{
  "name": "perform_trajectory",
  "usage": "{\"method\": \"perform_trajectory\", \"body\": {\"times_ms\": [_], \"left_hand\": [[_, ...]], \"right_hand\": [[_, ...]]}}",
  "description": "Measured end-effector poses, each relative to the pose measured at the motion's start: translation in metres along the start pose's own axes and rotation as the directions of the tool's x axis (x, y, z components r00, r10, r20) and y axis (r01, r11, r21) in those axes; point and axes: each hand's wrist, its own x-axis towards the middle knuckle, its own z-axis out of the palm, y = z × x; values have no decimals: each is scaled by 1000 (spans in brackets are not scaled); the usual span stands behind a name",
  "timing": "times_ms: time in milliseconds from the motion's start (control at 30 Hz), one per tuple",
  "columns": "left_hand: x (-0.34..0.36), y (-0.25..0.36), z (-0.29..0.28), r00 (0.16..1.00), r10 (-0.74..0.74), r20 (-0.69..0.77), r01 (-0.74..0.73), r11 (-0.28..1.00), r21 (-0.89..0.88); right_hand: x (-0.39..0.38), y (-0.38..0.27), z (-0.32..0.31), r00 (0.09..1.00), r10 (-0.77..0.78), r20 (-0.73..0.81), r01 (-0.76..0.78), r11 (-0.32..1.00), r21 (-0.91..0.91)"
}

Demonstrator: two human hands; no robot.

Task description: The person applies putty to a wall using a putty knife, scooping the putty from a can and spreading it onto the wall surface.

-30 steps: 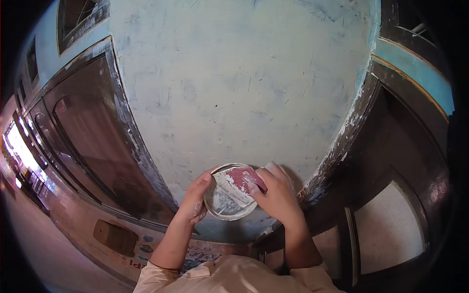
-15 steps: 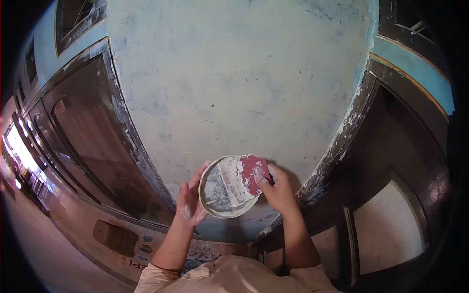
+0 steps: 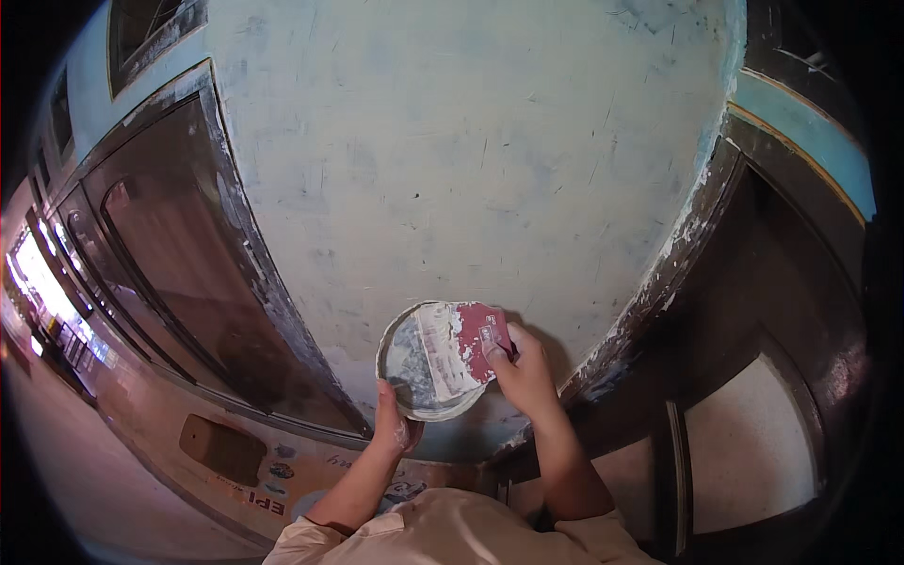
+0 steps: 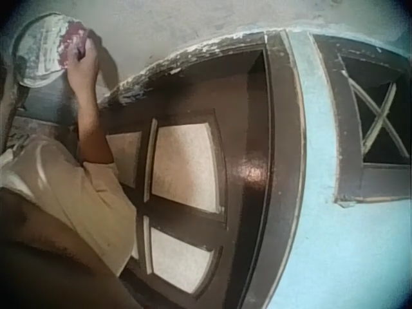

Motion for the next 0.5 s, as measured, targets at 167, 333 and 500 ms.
{"method": "perform_trajectory", "body": {"times_ms": [167, 333, 500], "left_hand": [[-3, 17, 4, 997, -50, -52, 56, 991, 119], [-5, 29, 12, 995, -101, -27, 104, 987, 122], [0, 32, 9, 977, -212, 34, 205, 968, 145]], "right_hand": [[-1, -10, -1, 979, -174, -106, 144, 959, -244], [-5, -17, 3, 971, -206, -123, 170, 952, -254], [-9, -26, -4, 961, -271, -62, 228, 896, -381]]}}
